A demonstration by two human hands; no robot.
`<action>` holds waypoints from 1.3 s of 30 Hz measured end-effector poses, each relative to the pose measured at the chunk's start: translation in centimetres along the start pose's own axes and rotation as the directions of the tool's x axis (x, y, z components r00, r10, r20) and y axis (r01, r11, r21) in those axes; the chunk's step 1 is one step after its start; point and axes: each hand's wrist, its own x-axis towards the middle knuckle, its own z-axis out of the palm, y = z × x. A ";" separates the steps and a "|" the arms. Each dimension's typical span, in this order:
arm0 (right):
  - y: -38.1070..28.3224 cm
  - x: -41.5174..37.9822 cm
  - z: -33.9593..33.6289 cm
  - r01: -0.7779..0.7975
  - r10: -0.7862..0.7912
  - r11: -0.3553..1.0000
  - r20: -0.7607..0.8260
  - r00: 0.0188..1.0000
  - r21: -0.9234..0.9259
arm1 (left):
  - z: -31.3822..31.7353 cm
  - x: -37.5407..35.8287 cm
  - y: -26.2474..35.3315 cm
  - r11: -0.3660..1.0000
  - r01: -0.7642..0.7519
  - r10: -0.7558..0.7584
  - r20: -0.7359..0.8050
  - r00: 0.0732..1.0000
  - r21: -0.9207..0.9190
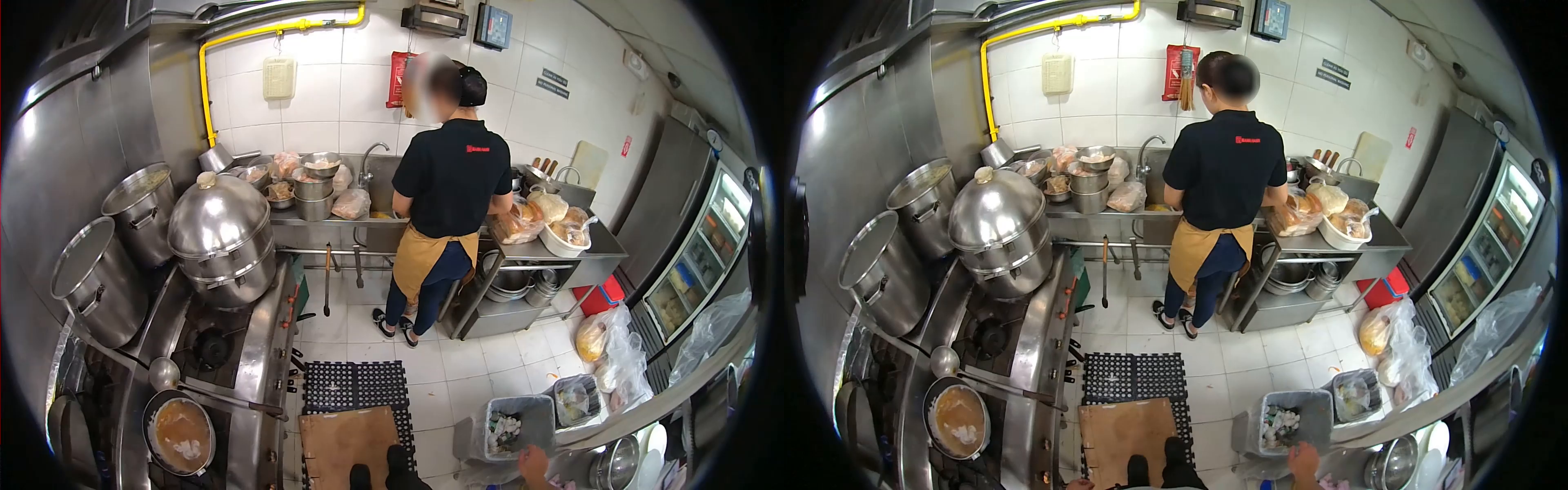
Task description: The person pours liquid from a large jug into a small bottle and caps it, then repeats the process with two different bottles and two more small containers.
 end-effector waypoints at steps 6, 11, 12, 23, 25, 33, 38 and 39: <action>0.5 0.0 0.1 0.041 -0.040 0.999 -0.071 0.997 0.010 | -1.0 0.7 -0.1 0.980 0.105 -0.093 0.076 0.993 -0.172; 3.1 0.8 4.0 -0.211 0.227 0.974 0.294 0.928 -0.085 | -0.7 -5.2 -1.2 0.663 -0.455 0.452 -0.167 0.877 -0.595; 4.2 0.9 5.6 -0.108 0.111 0.994 0.166 0.980 -0.027 | -0.3 -3.9 0.5 0.873 -0.253 0.218 -0.131 0.967 -0.417; -0.2 -0.1 -0.4 -0.079 0.081 0.997 0.121 0.989 -0.021 | -2.5 -2.7 3.7 0.991 -0.069 0.060 0.078 0.995 0.119; -0.9 0.3 -1.0 -0.126 0.124 0.992 0.148 0.981 0.008 | -2.4 -2.9 3.3 0.998 -0.038 0.035 0.061 0.998 0.051; -0.8 0.0 -0.9 -0.085 0.081 0.995 0.079 0.994 0.047 | -3.5 -2.1 6.2 0.982 0.005 -0.008 -0.012 1.000 -0.189; 0.4 -0.4 1.0 -0.091 0.085 0.993 0.067 0.994 0.079 | -4.2 -2.6 5.5 0.926 -0.035 0.033 -0.013 0.999 -0.375; 0.8 -0.5 1.5 -0.064 0.062 0.995 0.030 0.998 0.072 | -4.4 -2.4 5.5 0.923 -0.042 0.035 -0.025 0.999 -0.382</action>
